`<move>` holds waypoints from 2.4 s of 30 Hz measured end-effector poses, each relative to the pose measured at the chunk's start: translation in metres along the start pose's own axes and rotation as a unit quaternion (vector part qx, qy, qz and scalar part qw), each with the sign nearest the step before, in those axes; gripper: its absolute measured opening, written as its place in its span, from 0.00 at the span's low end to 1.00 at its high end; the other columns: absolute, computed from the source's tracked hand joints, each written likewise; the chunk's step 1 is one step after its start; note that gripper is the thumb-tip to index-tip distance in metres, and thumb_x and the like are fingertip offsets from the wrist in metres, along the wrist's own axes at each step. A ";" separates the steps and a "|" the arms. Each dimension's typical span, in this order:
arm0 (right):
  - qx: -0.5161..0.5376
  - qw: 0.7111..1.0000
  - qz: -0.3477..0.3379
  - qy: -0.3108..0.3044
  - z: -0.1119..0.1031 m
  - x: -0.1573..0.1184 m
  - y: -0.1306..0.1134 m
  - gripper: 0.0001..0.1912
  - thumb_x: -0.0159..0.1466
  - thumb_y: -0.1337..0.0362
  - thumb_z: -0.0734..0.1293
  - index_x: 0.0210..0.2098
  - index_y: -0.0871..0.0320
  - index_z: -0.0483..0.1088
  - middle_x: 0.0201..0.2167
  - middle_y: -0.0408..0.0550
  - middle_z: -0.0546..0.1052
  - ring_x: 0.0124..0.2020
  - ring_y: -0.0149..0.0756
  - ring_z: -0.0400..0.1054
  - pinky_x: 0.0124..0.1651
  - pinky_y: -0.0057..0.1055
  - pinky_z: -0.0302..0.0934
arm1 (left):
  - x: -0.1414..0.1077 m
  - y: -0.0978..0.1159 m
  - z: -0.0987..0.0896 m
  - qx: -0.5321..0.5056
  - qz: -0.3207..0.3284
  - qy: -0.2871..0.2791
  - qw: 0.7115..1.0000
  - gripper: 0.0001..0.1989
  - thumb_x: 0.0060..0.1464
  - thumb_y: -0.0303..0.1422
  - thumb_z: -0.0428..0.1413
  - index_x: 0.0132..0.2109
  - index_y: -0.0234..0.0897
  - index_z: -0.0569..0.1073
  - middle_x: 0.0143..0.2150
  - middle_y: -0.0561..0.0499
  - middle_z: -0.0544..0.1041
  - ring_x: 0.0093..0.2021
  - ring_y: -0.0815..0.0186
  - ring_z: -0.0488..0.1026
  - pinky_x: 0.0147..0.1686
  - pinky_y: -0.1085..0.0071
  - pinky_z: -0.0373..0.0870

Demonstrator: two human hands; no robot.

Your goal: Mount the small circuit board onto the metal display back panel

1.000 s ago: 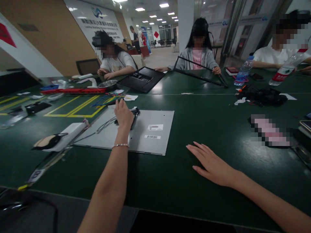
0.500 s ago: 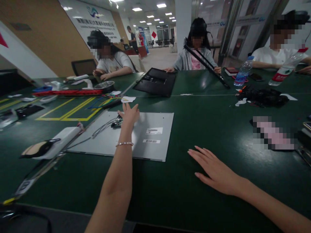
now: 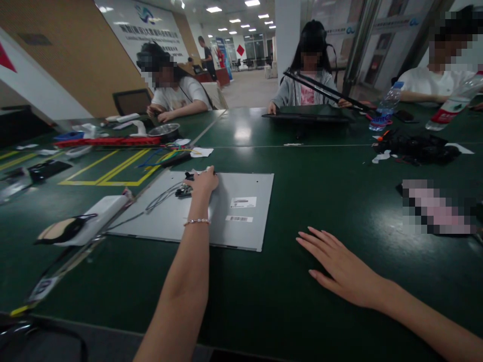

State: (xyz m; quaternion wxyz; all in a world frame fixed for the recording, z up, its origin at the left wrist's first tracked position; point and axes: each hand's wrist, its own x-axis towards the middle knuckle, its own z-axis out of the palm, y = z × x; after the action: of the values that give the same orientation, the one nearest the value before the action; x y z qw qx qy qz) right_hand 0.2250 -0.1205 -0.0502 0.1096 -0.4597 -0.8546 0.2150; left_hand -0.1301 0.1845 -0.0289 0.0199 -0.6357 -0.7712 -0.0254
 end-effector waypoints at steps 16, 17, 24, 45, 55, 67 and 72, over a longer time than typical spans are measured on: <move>0.003 1.000 -0.005 0.001 0.002 0.002 0.003 0.31 0.69 0.50 0.55 0.69 0.45 0.41 0.70 0.41 0.48 0.70 0.44 0.36 0.68 0.53 0.38 | 0.002 0.002 0.001 0.000 0.074 0.038 0.996 0.28 0.60 0.36 0.42 0.66 0.41 0.57 0.71 0.45 0.48 0.68 0.41 0.43 0.55 0.31 0.49; 0.004 1.000 -0.004 0.000 0.002 0.002 0.003 0.31 0.69 0.50 0.55 0.69 0.45 0.41 0.70 0.41 0.48 0.70 0.44 0.36 0.68 0.53 0.38 | 0.002 0.004 0.001 -0.004 0.080 0.049 0.996 0.29 0.60 0.37 0.43 0.67 0.41 0.55 0.71 0.45 0.46 0.68 0.42 0.41 0.56 0.32 0.48; 0.009 1.000 -0.004 -0.002 0.000 0.003 0.002 0.31 0.69 0.52 0.56 0.69 0.43 0.42 0.70 0.40 0.47 0.70 0.44 0.36 0.68 0.53 0.37 | 0.005 0.016 0.007 0.008 0.169 0.026 0.985 0.26 0.62 0.40 0.43 0.65 0.42 0.59 0.68 0.44 0.56 0.68 0.48 0.46 0.60 0.35 0.40; 0.001 1.000 -0.005 -0.002 -0.006 0.005 -0.001 0.30 0.69 0.54 0.57 0.68 0.45 0.45 0.70 0.42 0.48 0.70 0.45 0.37 0.68 0.54 0.38 | 0.022 0.101 0.014 -0.015 0.097 0.008 0.995 0.30 0.62 0.46 0.41 0.57 0.25 0.68 0.60 0.27 0.66 0.65 0.43 0.52 0.59 0.34 0.37; -0.001 1.000 -0.005 -0.002 -0.004 0.001 -0.002 0.31 0.69 0.52 0.56 0.69 0.44 0.43 0.70 0.40 0.47 0.70 0.43 0.36 0.68 0.52 0.38 | -0.022 0.099 0.017 -0.016 0.061 0.071 0.996 0.35 0.61 0.45 0.40 0.65 0.21 0.57 0.65 0.26 0.56 0.69 0.42 0.38 0.59 0.34 0.35; -0.005 1.000 -0.011 0.004 -0.004 -0.005 -0.008 0.32 0.69 0.52 0.56 0.69 0.46 0.42 0.70 0.42 0.49 0.70 0.42 0.36 0.69 0.51 0.37 | -0.083 0.093 0.025 -0.038 0.163 -0.024 0.986 0.35 0.62 0.49 0.34 0.69 0.36 0.51 0.72 0.41 0.43 0.70 0.47 0.40 0.61 0.38 0.42; 0.020 1.000 -0.004 0.023 -0.002 -0.007 -0.007 0.32 0.68 0.51 0.56 0.69 0.47 0.42 0.69 0.43 0.52 0.70 0.42 0.39 0.68 0.51 0.39 | -0.102 0.101 0.027 -0.043 0.143 -0.012 0.989 0.34 0.62 0.47 0.33 0.69 0.36 0.51 0.71 0.41 0.44 0.70 0.46 0.40 0.61 0.37 0.42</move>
State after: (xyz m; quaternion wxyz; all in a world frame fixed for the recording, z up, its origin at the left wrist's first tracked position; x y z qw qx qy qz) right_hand 0.2242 -0.1295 -0.0452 0.1394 -0.4591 -0.8491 0.2210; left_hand -0.0115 0.1052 -0.0606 -0.0138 -0.7399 -0.6709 -0.0479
